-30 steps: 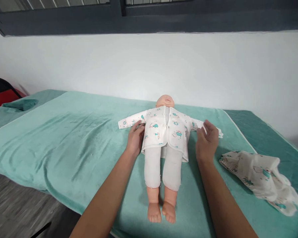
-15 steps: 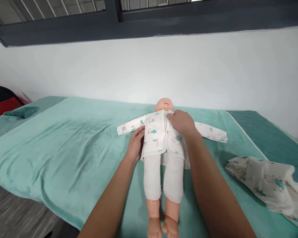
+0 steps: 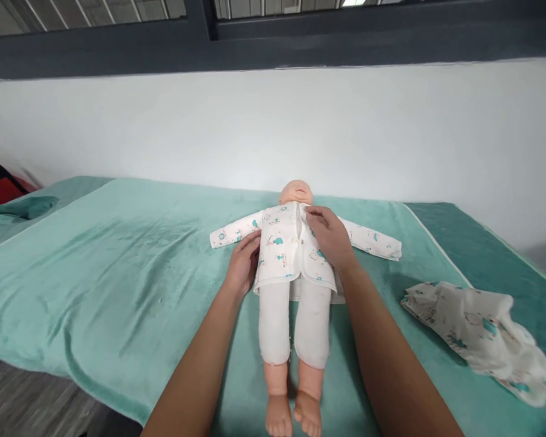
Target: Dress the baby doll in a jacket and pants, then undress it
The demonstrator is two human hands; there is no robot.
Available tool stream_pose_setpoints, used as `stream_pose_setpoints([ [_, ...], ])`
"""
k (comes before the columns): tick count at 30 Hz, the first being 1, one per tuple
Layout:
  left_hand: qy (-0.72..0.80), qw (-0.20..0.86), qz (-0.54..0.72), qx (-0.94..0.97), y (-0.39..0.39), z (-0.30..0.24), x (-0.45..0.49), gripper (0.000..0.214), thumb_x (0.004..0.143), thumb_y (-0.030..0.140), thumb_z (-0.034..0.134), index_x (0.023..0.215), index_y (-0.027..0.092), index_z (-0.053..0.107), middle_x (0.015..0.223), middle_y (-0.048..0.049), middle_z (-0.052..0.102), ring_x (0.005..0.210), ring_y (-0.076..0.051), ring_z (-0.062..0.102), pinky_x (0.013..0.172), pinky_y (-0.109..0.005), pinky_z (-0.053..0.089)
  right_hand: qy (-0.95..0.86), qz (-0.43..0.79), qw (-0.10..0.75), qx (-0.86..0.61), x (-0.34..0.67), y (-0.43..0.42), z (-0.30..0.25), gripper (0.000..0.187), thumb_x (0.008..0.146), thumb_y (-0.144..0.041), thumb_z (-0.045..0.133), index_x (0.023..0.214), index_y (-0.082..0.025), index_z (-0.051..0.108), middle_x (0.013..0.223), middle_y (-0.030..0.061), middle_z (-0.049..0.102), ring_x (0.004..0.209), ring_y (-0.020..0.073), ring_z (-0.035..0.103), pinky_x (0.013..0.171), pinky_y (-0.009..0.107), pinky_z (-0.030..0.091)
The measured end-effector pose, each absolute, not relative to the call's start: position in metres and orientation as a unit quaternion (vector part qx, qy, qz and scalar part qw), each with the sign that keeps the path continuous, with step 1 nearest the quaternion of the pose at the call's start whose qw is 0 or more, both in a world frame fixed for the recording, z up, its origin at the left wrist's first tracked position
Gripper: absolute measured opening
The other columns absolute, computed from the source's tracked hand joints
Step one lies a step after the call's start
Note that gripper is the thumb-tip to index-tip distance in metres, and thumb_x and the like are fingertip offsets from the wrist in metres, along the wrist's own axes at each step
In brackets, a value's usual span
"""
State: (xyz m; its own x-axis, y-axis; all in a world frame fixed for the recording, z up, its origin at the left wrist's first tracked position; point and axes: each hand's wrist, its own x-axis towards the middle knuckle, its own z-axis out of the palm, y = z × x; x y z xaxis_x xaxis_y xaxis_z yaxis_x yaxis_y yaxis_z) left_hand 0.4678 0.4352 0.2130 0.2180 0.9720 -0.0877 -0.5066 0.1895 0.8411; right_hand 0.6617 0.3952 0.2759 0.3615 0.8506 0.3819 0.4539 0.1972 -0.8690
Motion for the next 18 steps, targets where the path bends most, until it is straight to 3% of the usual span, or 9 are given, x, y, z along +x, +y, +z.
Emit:
stream_pose_setpoints([
  [3, 0.330, 0.694, 0.531, 0.356, 0.437, 0.210, 0.468, 0.043, 0.069, 0.032, 0.080, 0.109, 0.019, 0.071, 0.106, -0.0087, 0.075, 0.096, -0.024, 0.071, 0.088, -0.040, 0.055, -0.576, 0.187, 0.553, -0.572, 0.652, 0.358, 0.258, 0.040, 0.092, -0.040, 0.057, 0.130, -0.027, 0.061, 0.150, 0.0051, 0.052, 0.142, 0.0219, 0.043, 0.121, 0.045, 0.029],
  [5, 0.328, 0.692, 0.534, 0.360, 0.438, 0.208, 0.468, 0.043, 0.069, 0.033, 0.081, 0.108, 0.019, 0.071, 0.105, -0.0083, 0.075, 0.094, -0.024, 0.071, 0.087, -0.040, 0.055, -0.611, 0.175, 0.547, -0.545, 0.645, 0.329, 0.245, 0.048, 0.093, -0.039, 0.059, 0.140, -0.030, 0.053, 0.159, 0.0032, 0.040, 0.151, 0.0217, 0.028, 0.126, 0.048, 0.020],
  [7, 0.325, 0.690, 0.536, 0.362, 0.438, 0.208, 0.468, 0.043, 0.068, 0.032, 0.080, 0.108, 0.018, 0.071, 0.104, -0.0080, 0.075, 0.092, -0.023, 0.071, 0.087, -0.040, 0.055, -0.626, 0.174, 0.540, -0.535, 0.640, 0.299, 0.232, 0.053, 0.094, -0.037, 0.059, 0.146, -0.033, 0.047, 0.163, 0.0020, 0.032, 0.154, 0.0221, 0.022, 0.126, 0.050, 0.020],
  [9, 0.323, 0.692, 0.535, 0.362, 0.438, 0.208, 0.467, 0.041, 0.069, 0.031, 0.079, 0.107, 0.018, 0.071, 0.102, -0.0079, 0.075, 0.089, -0.022, 0.071, 0.087, -0.039, 0.055, -0.614, 0.170, 0.535, -0.554, 0.639, 0.273, 0.219, 0.055, 0.095, -0.035, 0.057, 0.148, -0.033, 0.043, 0.164, 0.0033, 0.032, 0.152, 0.0229, 0.028, 0.123, 0.050, 0.027],
  [14, 0.331, 0.677, 0.535, 0.381, 0.435, 0.209, 0.468, 0.036, 0.071, 0.027, 0.074, 0.106, 0.018, 0.070, 0.103, -0.0069, 0.074, 0.089, -0.020, 0.068, 0.085, -0.037, 0.053, -0.528, 0.011, 0.484, -0.698, 0.645, 0.244, 0.200, 0.048, 0.089, -0.027, 0.054, 0.138, -0.022, 0.053, 0.137, 0.0128, 0.057, 0.131, 0.0281, 0.051, 0.111, 0.052, 0.040],
  [18, 0.366, 0.573, 0.538, 0.498, 0.432, 0.205, 0.468, 0.036, 0.073, 0.020, 0.067, 0.108, 0.021, 0.071, 0.109, -0.0049, 0.072, 0.093, -0.018, 0.065, 0.085, -0.030, 0.049, -0.474, 0.016, 0.421, -0.773, 0.645, 0.256, 0.205, 0.034, 0.087, -0.032, 0.052, 0.117, -0.019, 0.062, 0.111, 0.0115, 0.067, 0.098, 0.0265, 0.062, 0.082, 0.041, 0.049],
])
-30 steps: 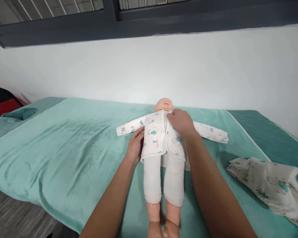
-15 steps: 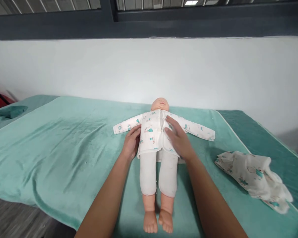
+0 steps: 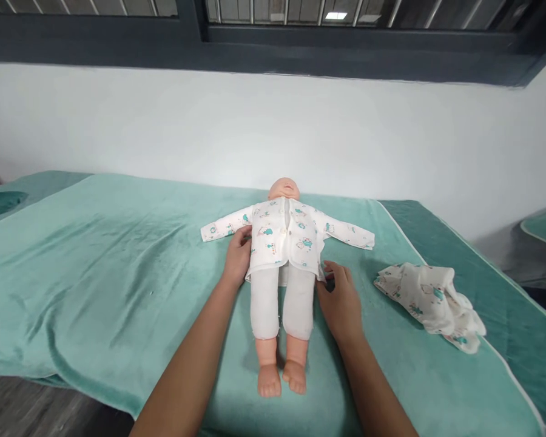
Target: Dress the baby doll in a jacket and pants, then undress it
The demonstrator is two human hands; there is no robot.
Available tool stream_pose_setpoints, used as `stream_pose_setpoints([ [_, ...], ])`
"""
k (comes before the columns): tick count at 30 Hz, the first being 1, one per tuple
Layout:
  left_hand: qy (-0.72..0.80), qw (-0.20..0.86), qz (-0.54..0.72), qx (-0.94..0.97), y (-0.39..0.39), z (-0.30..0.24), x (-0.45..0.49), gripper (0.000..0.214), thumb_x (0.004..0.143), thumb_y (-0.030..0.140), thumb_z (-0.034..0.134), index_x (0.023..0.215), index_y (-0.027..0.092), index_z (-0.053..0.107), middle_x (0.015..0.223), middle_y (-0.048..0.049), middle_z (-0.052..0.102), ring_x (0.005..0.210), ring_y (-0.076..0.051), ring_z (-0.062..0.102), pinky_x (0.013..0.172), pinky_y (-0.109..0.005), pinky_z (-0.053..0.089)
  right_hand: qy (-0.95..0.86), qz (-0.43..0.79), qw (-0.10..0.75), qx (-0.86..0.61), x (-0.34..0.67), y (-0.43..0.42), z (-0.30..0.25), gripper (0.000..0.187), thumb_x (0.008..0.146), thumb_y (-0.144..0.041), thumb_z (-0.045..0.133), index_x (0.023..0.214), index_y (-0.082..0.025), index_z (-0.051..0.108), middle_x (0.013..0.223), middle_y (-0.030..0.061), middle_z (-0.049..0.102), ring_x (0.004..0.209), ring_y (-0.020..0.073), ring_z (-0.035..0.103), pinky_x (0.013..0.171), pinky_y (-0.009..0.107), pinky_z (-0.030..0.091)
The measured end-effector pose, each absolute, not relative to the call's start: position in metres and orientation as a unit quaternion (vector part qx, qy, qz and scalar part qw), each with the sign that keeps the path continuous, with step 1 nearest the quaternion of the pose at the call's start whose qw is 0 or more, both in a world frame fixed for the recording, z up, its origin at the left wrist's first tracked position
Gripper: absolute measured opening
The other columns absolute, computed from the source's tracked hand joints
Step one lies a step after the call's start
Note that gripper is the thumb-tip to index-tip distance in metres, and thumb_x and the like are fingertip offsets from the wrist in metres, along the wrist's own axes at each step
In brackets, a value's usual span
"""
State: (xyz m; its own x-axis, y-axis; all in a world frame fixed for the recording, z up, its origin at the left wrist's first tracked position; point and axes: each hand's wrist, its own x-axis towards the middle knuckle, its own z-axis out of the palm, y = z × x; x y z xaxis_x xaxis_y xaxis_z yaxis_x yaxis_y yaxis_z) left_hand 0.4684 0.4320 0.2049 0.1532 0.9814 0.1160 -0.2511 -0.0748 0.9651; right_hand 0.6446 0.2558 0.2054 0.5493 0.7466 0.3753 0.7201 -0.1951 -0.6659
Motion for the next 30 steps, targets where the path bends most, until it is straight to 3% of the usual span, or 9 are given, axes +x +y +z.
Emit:
stream_pose_setpoints([
  [3, 0.402, 0.514, 0.527, 0.545, 0.430, 0.202, 0.467, 0.032, 0.080, 0.027, 0.064, 0.111, 0.022, 0.070, 0.103, -0.0045, 0.072, 0.085, -0.018, 0.063, 0.078, -0.029, 0.047, -0.459, 0.046, 0.399, -0.793, 0.643, 0.263, 0.211, 0.025, 0.089, -0.041, 0.051, 0.095, -0.021, 0.063, 0.088, 0.0058, 0.069, 0.078, 0.0224, 0.060, 0.068, 0.033, 0.040],
  [7, 0.427, 0.475, 0.508, 0.578, 0.428, 0.202, 0.463, 0.030, 0.087, 0.038, 0.061, 0.112, 0.023, 0.071, 0.093, -0.0040, 0.073, 0.079, -0.019, 0.061, 0.073, -0.028, 0.045, -0.464, 0.055, 0.401, -0.788, 0.643, 0.260, 0.212, 0.033, 0.092, -0.048, 0.047, 0.077, -0.021, 0.058, 0.068, -0.0001, 0.061, 0.064, 0.0169, 0.050, 0.061, 0.028, 0.030],
  [12, 0.429, 0.512, 0.497, 0.554, 0.427, 0.202, 0.460, 0.042, 0.083, 0.047, 0.067, 0.115, 0.020, 0.070, 0.085, -0.0046, 0.073, 0.067, -0.017, 0.060, 0.065, -0.028, 0.046, -0.464, 0.038, 0.387, -0.796, 0.643, 0.258, 0.212, 0.038, 0.090, -0.046, 0.047, 0.062, -0.021, 0.047, 0.058, -0.0027, 0.051, 0.057, 0.0136, 0.039, 0.057, 0.027, 0.023],
  [18, 0.421, 0.589, 0.492, 0.484, 0.427, 0.203, 0.456, 0.054, 0.072, 0.054, 0.077, 0.112, 0.017, 0.071, 0.076, -0.0046, 0.072, 0.061, -0.016, 0.061, 0.056, -0.026, 0.045, -0.422, 0.033, 0.389, -0.818, 0.642, 0.255, 0.213, 0.037, 0.086, -0.044, 0.051, 0.058, -0.021, 0.042, 0.053, -0.0047, 0.042, 0.056, 0.0127, 0.034, 0.056, 0.028, 0.023],
  [23, 0.456, 0.530, 0.484, 0.526, 0.423, 0.204, 0.453, 0.050, 0.075, 0.054, 0.074, 0.108, 0.018, 0.073, 0.074, -0.0047, 0.072, 0.061, -0.017, 0.060, 0.056, -0.026, 0.043, -0.402, 0.012, 0.373, -0.836, 0.641, 0.252, 0.213, 0.040, 0.086, -0.043, 0.051, 0.057, -0.022, 0.032, 0.052, -0.0045, 0.039, 0.054, 0.0124, 0.029, 0.055, 0.029, 0.019],
  [26, 0.472, 0.493, 0.490, 0.542, 0.421, 0.205, 0.452, 0.048, 0.075, 0.055, 0.072, 0.106, 0.018, 0.074, 0.074, -0.0048, 0.071, 0.061, -0.017, 0.058, 0.057, -0.027, 0.041, -0.425, -0.002, 0.400, -0.812, 0.644, 0.254, 0.211, 0.032, 0.085, -0.040, 0.053, 0.062, -0.022, 0.038, 0.061, -0.0033, 0.045, 0.058, 0.0138, 0.037, 0.057, 0.029, 0.026],
  [30, 0.481, 0.489, 0.506, 0.523, 0.420, 0.204, 0.453, 0.044, 0.077, 0.054, 0.071, 0.102, 0.018, 0.074, 0.064, -0.0016, 0.065, 0.057, -0.016, 0.054, 0.056, -0.026, 0.039, -0.438, -0.002, 0.486, -0.756, 0.646, 0.255, 0.209, 0.012, 0.081, -0.033, 0.057, 0.085, -0.022, 0.053, 0.090, 0.0034, 0.058, 0.080, 0.0193, 0.054, 0.070, 0.032, 0.043],
])
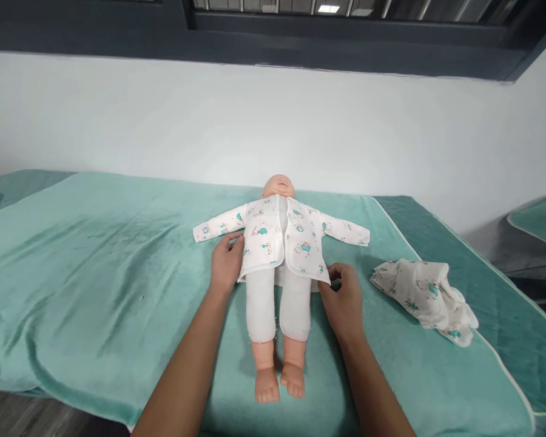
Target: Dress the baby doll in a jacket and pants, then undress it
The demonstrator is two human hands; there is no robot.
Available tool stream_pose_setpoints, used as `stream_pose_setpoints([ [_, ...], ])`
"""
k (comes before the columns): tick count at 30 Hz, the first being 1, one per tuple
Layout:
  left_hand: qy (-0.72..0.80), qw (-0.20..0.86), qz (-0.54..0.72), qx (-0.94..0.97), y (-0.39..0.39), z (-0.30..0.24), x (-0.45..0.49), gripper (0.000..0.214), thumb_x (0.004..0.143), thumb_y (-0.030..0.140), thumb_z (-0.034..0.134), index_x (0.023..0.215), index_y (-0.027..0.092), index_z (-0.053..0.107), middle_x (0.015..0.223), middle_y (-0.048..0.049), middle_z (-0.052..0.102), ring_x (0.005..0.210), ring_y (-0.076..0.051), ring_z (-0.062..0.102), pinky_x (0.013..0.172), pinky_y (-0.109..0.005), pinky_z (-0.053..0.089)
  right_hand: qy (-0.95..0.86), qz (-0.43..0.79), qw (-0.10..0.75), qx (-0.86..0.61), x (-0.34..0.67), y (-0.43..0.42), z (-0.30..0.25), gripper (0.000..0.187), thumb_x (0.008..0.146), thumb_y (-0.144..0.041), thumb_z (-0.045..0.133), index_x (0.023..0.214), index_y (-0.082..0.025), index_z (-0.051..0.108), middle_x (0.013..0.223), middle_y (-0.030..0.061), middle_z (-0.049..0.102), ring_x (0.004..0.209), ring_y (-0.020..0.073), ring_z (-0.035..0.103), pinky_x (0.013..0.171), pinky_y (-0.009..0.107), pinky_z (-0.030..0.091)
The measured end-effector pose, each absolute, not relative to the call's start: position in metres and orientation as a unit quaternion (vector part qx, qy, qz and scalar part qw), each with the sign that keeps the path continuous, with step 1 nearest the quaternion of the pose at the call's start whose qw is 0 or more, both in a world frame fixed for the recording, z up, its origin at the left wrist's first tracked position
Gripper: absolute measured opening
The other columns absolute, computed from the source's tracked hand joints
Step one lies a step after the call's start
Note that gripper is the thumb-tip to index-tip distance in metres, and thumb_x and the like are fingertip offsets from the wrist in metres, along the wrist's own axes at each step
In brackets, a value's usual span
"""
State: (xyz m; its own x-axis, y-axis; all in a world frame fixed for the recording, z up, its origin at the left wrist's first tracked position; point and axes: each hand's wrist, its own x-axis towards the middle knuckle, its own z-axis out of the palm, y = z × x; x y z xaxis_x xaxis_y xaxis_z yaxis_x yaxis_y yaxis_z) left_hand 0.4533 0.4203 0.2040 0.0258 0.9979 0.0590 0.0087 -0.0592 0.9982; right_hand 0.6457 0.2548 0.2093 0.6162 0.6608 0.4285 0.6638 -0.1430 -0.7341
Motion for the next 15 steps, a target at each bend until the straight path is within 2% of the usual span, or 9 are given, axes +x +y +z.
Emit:
stream_pose_setpoints([
  [2, 0.480, 0.487, 0.514, 0.519, 0.422, 0.202, 0.454, 0.040, 0.078, 0.052, 0.069, 0.101, 0.019, 0.073, 0.061, 0.0001, 0.062, 0.056, -0.015, 0.053, 0.054, -0.026, 0.038, -0.461, 0.004, 0.513, -0.724, 0.644, 0.253, 0.209, 0.020, 0.079, -0.025, 0.056, 0.098, -0.022, 0.056, 0.110, 0.0082, 0.059, 0.099, 0.0225, 0.057, 0.079, 0.035, 0.047],
  [5, 0.479, 0.490, 0.518, 0.512, 0.426, 0.199, 0.454, 0.036, 0.079, 0.048, 0.068, 0.100, 0.019, 0.071, 0.062, 0.0008, 0.061, 0.053, -0.013, 0.049, 0.051, -0.024, 0.035, -0.511, 0.050, 0.554, -0.656, 0.645, 0.251, 0.206, 0.046, 0.072, -0.015, 0.050, 0.116, -0.024, 0.056, 0.137, 0.0100, 0.050, 0.128, 0.0244, 0.048, 0.097, 0.041, 0.047],
  [7, 0.476, 0.499, 0.523, 0.501, 0.427, 0.197, 0.453, 0.034, 0.078, 0.046, 0.068, 0.098, 0.019, 0.071, 0.063, 0.0014, 0.061, 0.051, -0.012, 0.046, 0.050, -0.024, 0.034, -0.468, 0.092, 0.612, -0.631, 0.656, 0.255, 0.204, 0.053, 0.071, -0.015, 0.049, 0.123, -0.025, 0.052, 0.143, 0.0095, 0.046, 0.134, 0.0247, 0.046, 0.102, 0.043, 0.046],
  [9, 0.465, 0.518, 0.532, 0.483, 0.428, 0.197, 0.453, 0.032, 0.077, 0.044, 0.068, 0.098, 0.019, 0.070, 0.061, 0.0025, 0.059, 0.050, -0.011, 0.045, 0.049, -0.023, 0.033, -0.356, 0.100, 0.655, -0.659, 0.678, 0.265, 0.204, 0.052, 0.073, -0.021, 0.053, 0.125, -0.022, 0.048, 0.140, 0.0126, 0.048, 0.130, 0.0270, 0.050, 0.101, 0.045, 0.048],
  [11, 0.454, 0.535, 0.538, 0.468, 0.427, 0.198, 0.454, 0.031, 0.076, 0.041, 0.069, 0.097, 0.019, 0.069, 0.058, 0.0040, 0.055, 0.049, -0.010, 0.044, 0.049, -0.023, 0.032, -0.279, 0.049, 0.612, -0.738, 0.708, 0.279, 0.205, 0.054, 0.074, -0.027, 0.058, 0.125, -0.016, 0.049, 0.137, 0.0182, 0.050, 0.128, 0.0309, 0.050, 0.106, 0.048, 0.043],
  [13, 0.445, 0.549, 0.536, 0.461, 0.425, 0.201, 0.454, 0.029, 0.075, 0.040, 0.070, 0.097, 0.019, 0.069, 0.055, 0.0057, 0.050, 0.048, -0.010, 0.041, 0.048, -0.022, 0.031, -0.308, -0.027, 0.530, -0.790, 0.738, 0.294, 0.209, 0.055, 0.075, -0.028, 0.060, 0.126, -0.012, 0.051, 0.138, 0.0226, 0.049, 0.132, 0.0333, 0.045, 0.112, 0.048, 0.034],
  [15, 0.438, 0.559, 0.533, 0.460, 0.422, 0.204, 0.454, 0.029, 0.075, 0.040, 0.071, 0.095, 0.019, 0.069, 0.052, 0.0069, 0.045, 0.047, -0.009, 0.038, 0.047, -0.022, 0.029, -0.316, -0.044, 0.483, -0.815, 0.762, 0.308, 0.212, 0.051, 0.074, -0.028, 0.062, 0.120, -0.009, 0.055, 0.130, 0.0252, 0.055, 0.127, 0.0355, 0.048, 0.113, 0.050, 0.031],
])
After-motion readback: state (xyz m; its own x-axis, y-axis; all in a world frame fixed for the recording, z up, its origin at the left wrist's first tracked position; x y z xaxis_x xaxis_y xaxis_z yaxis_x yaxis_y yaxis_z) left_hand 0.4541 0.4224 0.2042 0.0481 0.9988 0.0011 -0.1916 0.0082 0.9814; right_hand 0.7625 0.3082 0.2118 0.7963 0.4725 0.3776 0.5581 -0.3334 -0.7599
